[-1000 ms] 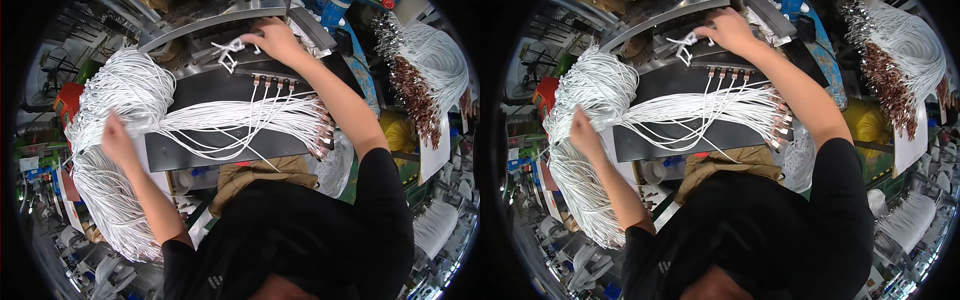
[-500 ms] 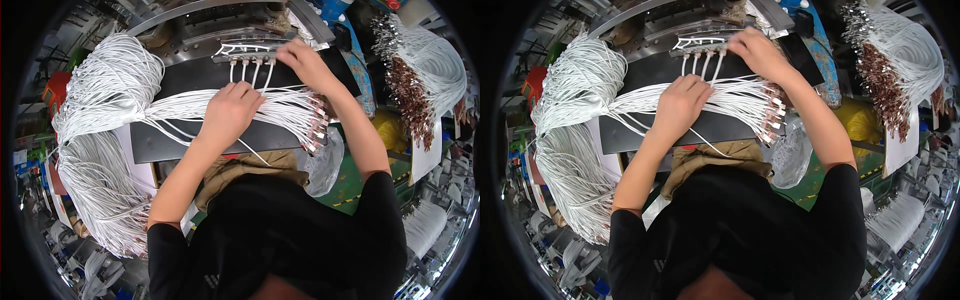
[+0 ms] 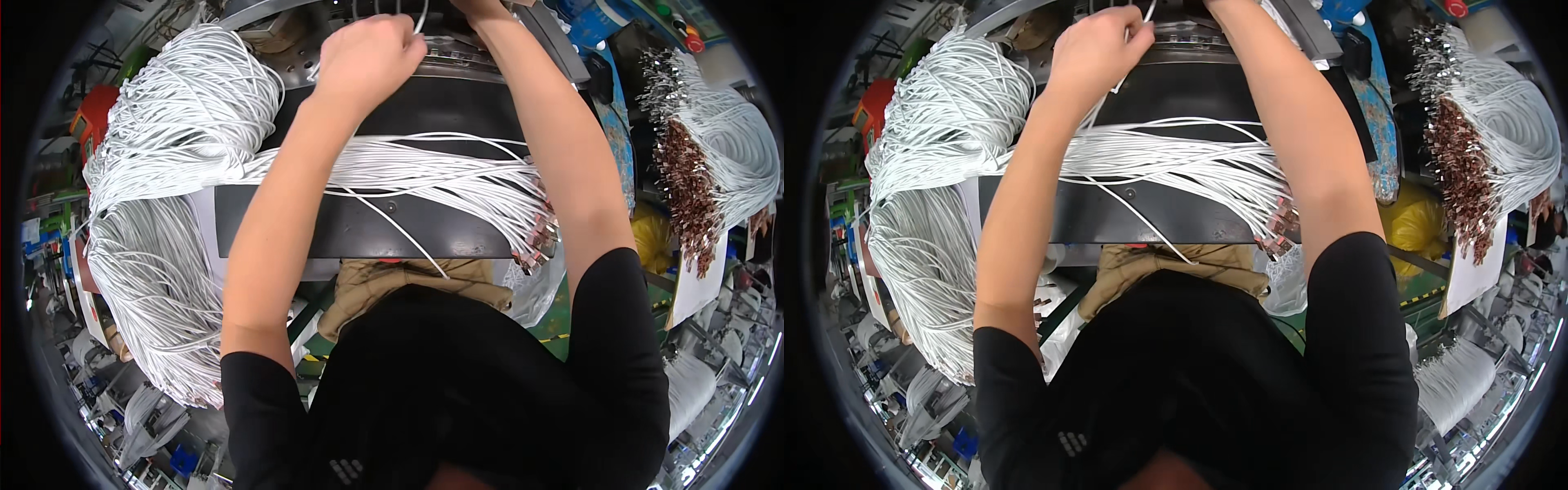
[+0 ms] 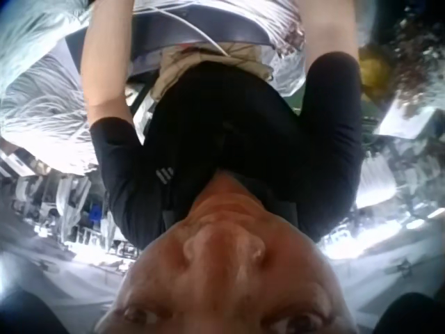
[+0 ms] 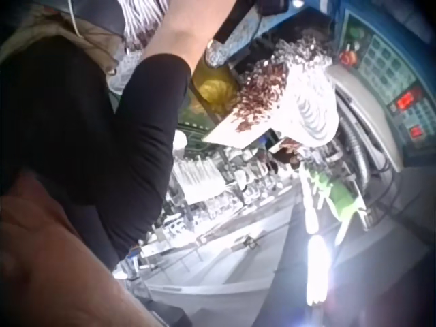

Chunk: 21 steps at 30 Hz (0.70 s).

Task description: Organizing and aligning multiple white wire harnesses into a specialized assembly fixture.

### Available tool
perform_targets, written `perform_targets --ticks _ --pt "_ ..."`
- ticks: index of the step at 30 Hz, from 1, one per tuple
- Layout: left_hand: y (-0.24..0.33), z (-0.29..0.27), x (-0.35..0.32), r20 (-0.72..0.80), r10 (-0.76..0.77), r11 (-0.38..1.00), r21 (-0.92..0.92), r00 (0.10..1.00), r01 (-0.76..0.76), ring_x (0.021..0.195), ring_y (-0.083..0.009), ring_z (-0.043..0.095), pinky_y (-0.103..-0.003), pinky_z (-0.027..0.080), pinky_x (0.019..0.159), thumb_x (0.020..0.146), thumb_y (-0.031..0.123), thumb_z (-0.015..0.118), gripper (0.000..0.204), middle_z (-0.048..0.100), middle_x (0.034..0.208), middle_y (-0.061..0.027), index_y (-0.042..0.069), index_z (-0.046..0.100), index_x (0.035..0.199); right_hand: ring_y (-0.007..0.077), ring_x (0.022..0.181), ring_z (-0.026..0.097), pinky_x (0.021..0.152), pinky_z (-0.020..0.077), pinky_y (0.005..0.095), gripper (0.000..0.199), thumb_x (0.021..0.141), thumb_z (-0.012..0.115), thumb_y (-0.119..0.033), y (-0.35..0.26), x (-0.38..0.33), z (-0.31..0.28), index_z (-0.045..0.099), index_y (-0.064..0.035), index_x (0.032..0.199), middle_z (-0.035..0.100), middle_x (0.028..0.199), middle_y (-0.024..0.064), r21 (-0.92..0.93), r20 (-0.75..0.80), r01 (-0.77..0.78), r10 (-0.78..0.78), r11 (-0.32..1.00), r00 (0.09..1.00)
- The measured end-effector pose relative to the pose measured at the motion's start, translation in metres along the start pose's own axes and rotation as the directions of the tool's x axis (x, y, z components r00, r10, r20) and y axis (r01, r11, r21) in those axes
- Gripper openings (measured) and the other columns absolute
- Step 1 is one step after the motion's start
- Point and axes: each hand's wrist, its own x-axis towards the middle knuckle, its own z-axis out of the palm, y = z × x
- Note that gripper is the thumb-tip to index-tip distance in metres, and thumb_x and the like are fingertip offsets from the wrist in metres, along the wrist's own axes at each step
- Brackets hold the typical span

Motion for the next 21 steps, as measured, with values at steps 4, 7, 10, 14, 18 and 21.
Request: perform_targets --ticks 4,7,10,14,18,21 --pt "0.012 -0.023 0.034 0.316 -0.224 0.968 -0.036 0.922 0.248 0.097 -0.034 0.064 -0.047 0.052 0.083 0.091 0.022 0.062 0.021 0.066 0.102 -0.016 0.005 0.064 0.104 0.0296 0.096 0.063 0.085 0.0499 0.0422 0.025 0.099 0.057 -0.022 0.034 0.009 0.002 0.063 0.0011 0.108 0.066 0.102 0.0173 -0.189 -0.005 0.121 -0.124 0.974 0.992" --pt "0.015 -0.038 0.046 0.553 -0.283 0.941 0.0 0.784 0.339 0.12 -0.0399 0.058 -0.05 0.048 0.098 0.091 0.021 0.052 0.052 0.06 0.132 -0.0232 0.007 0.052 0.141 0.0309 0.104 0.063 0.089 0.0492 0.0418 0.029 0.101 0.053 -0.023 0.027 -0.003 0.0 0.063 0.0014 0.113 0.066 0.109 0.0217 -0.41 -0.034 0.301 -0.344 0.861 0.938" --pt "-0.012 -0.023 0.031 0.254 -0.257 0.961 -0.035 0.933 0.274 0.112 -0.0481 0.059 -0.05 0.053 0.09 0.091 0.021 0.052 0.054 0.06 0.126 -0.0305 0.002 0.049 0.142 0.0337 0.115 0.061 0.098 0.0458 0.0443 0.036 0.1 0.054 -0.029 -0.032 -0.053 0.001 0.064 0.0007 0.119 0.065 0.118 0.0254 -0.308 0.063 0.202 -0.191 0.93 0.979" --pt "-0.084 0.043 0.007 -0.144 -0.059 0.972 0.219 0.988 0.089 0.12 -0.045 0.057 -0.049 0.048 0.099 0.093 0.023 0.052 0.054 0.058 0.134 -0.0264 0.003 0.049 0.143 0.035 0.126 0.055 0.107 0.0399 0.0485 0.047 0.1 0.054 -0.037 -0.093 -0.104 0.004 0.06 -0.0002 0.128 0.06 0.132 0.0253 -0.512 0.183 0.419 -0.381 0.75 0.906" --pt "-0.061 0.062 0.022 -0.019 -0.097 0.879 0.467 0.995 0.095 0.133 -0.0409 0.049 -0.048 0.037 0.112 0.094 0.024 0.05 0.055 0.053 0.145 -0.0206 0.005 0.047 0.145 0.0349 0.13 0.051 0.11 0.0365 0.052 0.052 0.099 0.054 -0.04 -0.089 -0.111 0.0 0.055 -0.0003 0.133 0.055 0.139 0.0214 -0.57 0.219 0.419 -0.361 0.707 0.907" --pt "-0.049 0.057 0.029 0.011 -0.182 0.882 0.445 0.983 0.158 0.139 -0.0374 0.043 -0.047 0.029 0.118 0.095 0.026 0.049 0.056 0.048 0.151 -0.0175 0.007 0.045 0.147 0.0335 0.125 0.055 0.109 0.0397 0.0469 0.048 0.097 0.056 -0.036 -0.081 -0.098 0.0 0.058 -0.0021 0.131 0.06 0.132 0.0193 -0.644 0.189 0.241 -0.155 0.726 0.97"
